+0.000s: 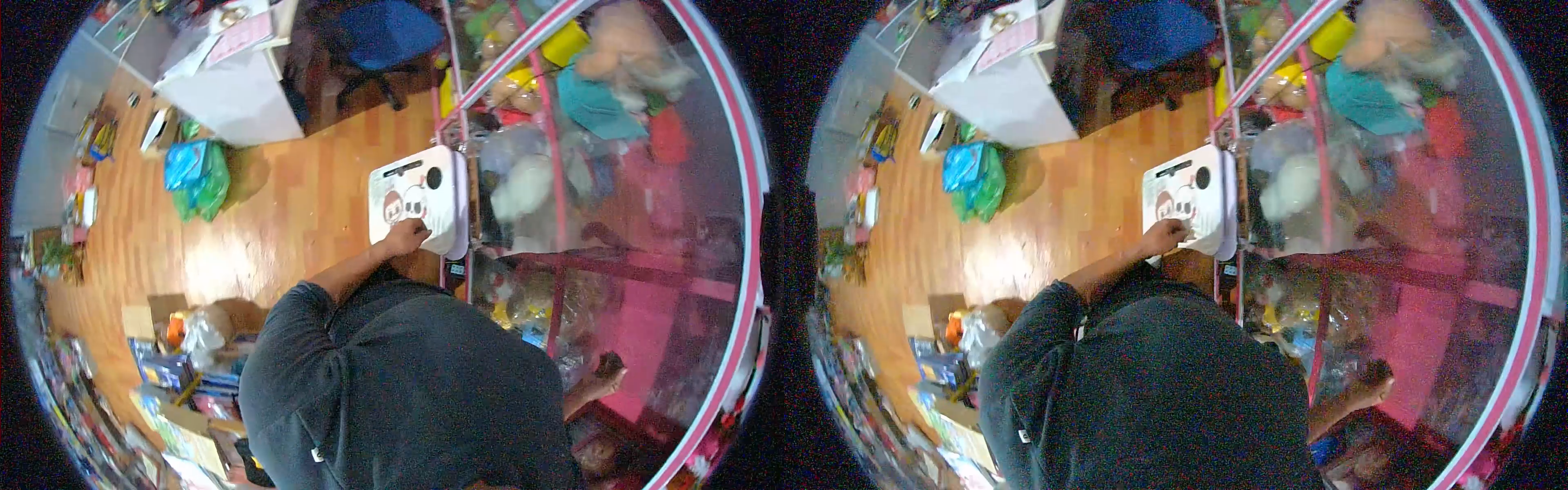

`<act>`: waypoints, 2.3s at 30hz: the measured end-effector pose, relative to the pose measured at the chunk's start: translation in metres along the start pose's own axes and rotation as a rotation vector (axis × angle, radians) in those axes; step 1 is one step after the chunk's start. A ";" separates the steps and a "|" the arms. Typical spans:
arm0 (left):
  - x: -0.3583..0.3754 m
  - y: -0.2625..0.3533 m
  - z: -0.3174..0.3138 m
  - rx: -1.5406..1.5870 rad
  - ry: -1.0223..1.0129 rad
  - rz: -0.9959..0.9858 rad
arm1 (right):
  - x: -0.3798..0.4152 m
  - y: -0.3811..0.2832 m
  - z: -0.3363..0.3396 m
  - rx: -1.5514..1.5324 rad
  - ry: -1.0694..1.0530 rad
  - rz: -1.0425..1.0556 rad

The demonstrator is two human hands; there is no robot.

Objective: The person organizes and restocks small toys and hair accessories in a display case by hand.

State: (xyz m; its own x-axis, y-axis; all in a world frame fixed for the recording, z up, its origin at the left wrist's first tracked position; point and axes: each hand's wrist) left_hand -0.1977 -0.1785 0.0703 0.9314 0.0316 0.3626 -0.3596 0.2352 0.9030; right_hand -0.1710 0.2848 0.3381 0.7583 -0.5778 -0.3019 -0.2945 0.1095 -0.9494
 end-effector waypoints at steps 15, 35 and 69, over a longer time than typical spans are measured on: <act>0.058 -0.030 0.032 -0.031 0.334 0.186 | 0.004 -0.009 -0.001 0.453 -0.144 0.296; 0.244 0.015 0.018 -0.053 -0.288 0.233 | 0.008 -0.009 -0.015 0.502 -0.110 0.433; 0.165 -0.004 0.173 -0.913 -0.027 0.223 | 0.059 -0.009 -0.058 0.596 0.579 0.458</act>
State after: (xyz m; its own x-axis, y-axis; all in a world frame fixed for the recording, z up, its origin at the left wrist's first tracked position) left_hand -0.0523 -0.3421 0.1659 0.8406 0.1481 0.5210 -0.3353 0.8977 0.2858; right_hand -0.1568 0.2029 0.3338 0.1891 -0.6699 -0.7180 -0.0251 0.7276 -0.6855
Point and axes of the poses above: each hand's wrist, its own x-axis away from the middle knuckle, its own z-axis out of the back of the hand, y = z × x, and after that the axes turned 3 degrees about z, right-handed
